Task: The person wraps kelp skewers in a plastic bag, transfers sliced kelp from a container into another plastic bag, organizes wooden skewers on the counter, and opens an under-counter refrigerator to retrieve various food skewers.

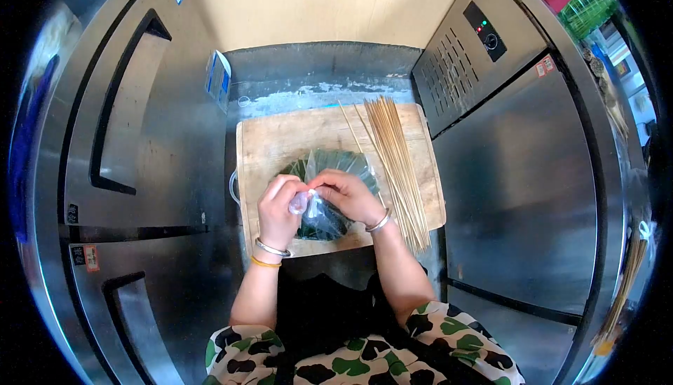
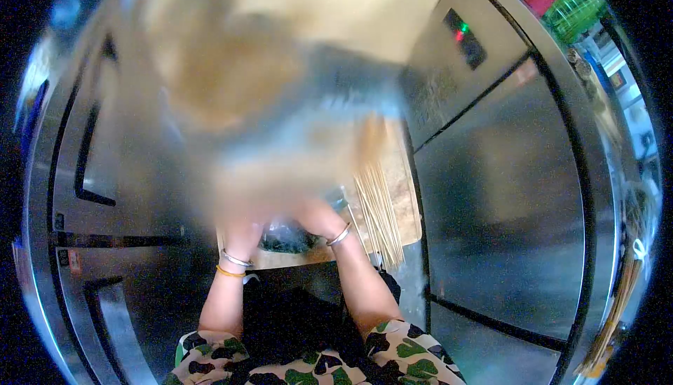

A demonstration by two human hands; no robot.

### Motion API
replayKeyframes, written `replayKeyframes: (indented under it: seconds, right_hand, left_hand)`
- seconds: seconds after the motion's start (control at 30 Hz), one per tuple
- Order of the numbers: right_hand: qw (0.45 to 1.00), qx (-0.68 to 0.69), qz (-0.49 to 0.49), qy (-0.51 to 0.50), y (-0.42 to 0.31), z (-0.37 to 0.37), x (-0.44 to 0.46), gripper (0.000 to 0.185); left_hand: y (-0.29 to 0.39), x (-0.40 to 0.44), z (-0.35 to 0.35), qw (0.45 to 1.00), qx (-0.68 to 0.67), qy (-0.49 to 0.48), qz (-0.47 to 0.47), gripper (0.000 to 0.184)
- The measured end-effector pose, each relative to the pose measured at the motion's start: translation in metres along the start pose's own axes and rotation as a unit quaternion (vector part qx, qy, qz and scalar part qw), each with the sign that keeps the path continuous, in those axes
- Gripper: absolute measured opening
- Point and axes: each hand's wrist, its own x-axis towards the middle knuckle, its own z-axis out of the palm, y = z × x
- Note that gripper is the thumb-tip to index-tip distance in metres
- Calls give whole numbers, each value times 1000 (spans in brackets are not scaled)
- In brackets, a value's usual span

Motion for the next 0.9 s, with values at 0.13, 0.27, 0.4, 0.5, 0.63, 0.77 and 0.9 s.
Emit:
replayKeyframes:
  seconds: [0.13, 0.27, 0.4, 0.5, 0.63, 0.77, 0.9]
  right_hand:
    - [977, -165, -101, 94, -25, 6, 3, 9]
    - [965, -240, -31, 103, -12, 2, 2, 9]
    - [970, -214, 31, 109, 8, -2, -11, 15]
    - [918, -246, -8, 312, -18, -65, -43, 33]
    - [838, -384, 127, 366, 20, -171, -125, 40]
    - [868, 92, 418, 253, 88, -202, -181, 45]
    - [824, 349, 416, 163, 109, -172, -161, 40]
  left_hand:
    - [0, -1, -1, 999, 30, 19, 34, 14]
    - [9, -15, -8, 995, 65, -31, 67, 15]
    - [8, -27, -18, 992, -17, -83, -93, 13]
    - [36, -70, -23, 923, -235, -75, -294, 15]
    - [45, -161, -7, 560, -551, -39, -617, 20]
    - [22, -153, 50, 416, -661, 77, -620, 35]
    - [14, -141, 74, 347, -725, 138, -579, 32]
